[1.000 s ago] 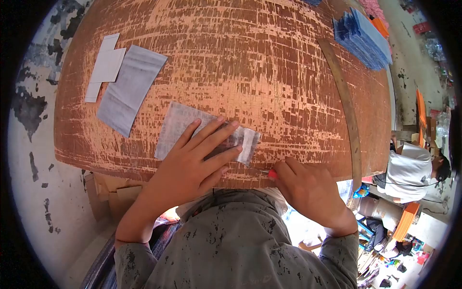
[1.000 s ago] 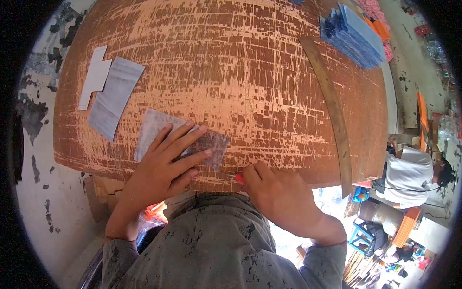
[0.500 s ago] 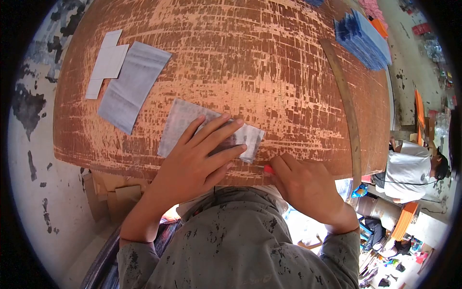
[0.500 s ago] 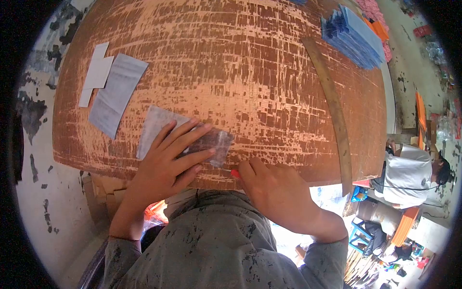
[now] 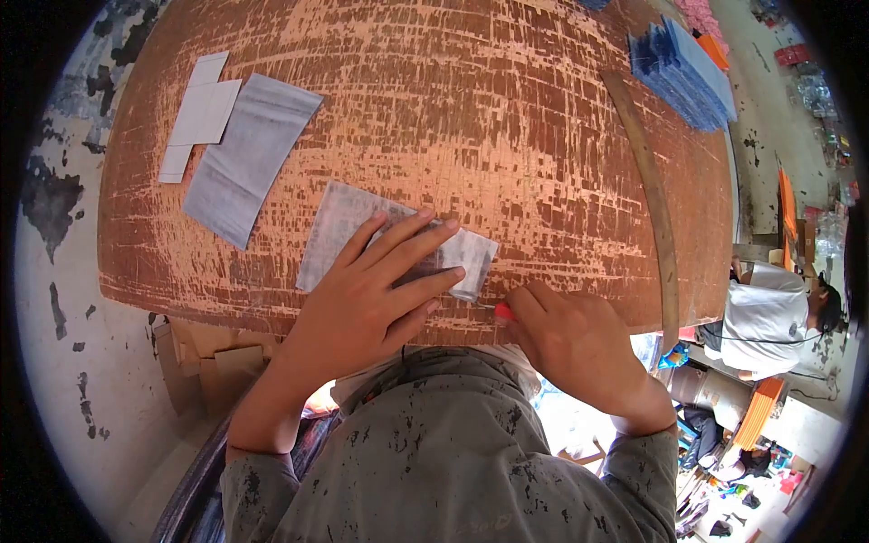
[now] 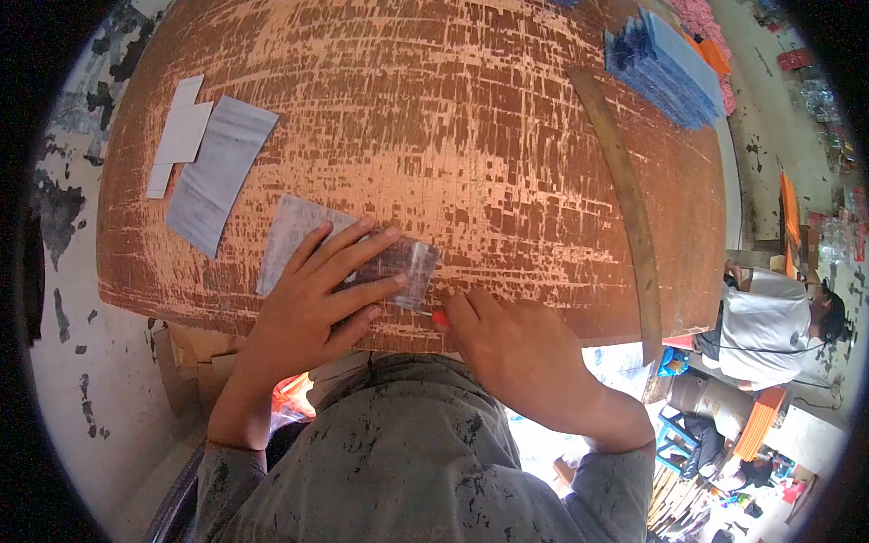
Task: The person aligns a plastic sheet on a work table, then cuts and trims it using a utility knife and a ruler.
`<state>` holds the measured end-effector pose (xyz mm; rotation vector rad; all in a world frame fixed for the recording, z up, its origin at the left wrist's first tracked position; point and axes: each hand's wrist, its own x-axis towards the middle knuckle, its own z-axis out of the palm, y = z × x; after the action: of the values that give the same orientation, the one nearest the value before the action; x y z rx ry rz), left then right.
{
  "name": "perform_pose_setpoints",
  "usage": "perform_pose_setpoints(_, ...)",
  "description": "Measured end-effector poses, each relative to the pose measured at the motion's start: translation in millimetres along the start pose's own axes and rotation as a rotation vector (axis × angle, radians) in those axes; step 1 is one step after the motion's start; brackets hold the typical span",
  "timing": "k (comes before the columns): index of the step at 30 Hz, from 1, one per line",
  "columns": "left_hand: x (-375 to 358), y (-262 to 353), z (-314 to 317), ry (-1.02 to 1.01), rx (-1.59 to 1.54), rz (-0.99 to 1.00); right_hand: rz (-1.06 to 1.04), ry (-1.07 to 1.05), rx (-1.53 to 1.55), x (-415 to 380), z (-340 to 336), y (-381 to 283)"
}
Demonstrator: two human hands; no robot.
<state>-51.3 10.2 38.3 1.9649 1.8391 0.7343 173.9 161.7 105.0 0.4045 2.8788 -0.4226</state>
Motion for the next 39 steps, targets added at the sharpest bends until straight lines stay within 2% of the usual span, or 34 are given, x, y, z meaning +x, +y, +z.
perform_pose_setpoints(7, 2, 3, -3, -0.019, 0.012, -0.012, -0.008, 0.041, -0.007, -3, 4, 2)
perform_pose_setpoints(12, 2, 5, -4, -0.015, 0.02, -0.005, 0.013, -0.004, 0.02, -4, 6, 2)
perform_pose_setpoints(15, 2, 5, -4, -0.009, 0.017, -0.004, 0.028, 0.092, 0.008, -7, 11, 2)
perform_pose_setpoints(22, 2, 6, -2, 0.013, 0.013, -0.005, 0.026, 0.096, 0.019, -7, 12, 2)
perform_pose_setpoints(30, 2, 7, -2, 0.016, 0.006, -0.016, 0.031, -0.003, 0.015, -8, 7, 3)
perform_pose_setpoints(39, 3, 8, -3, 0.016, 0.004, -0.019, 0.053, -0.004, 0.032, -8, 4, 1)
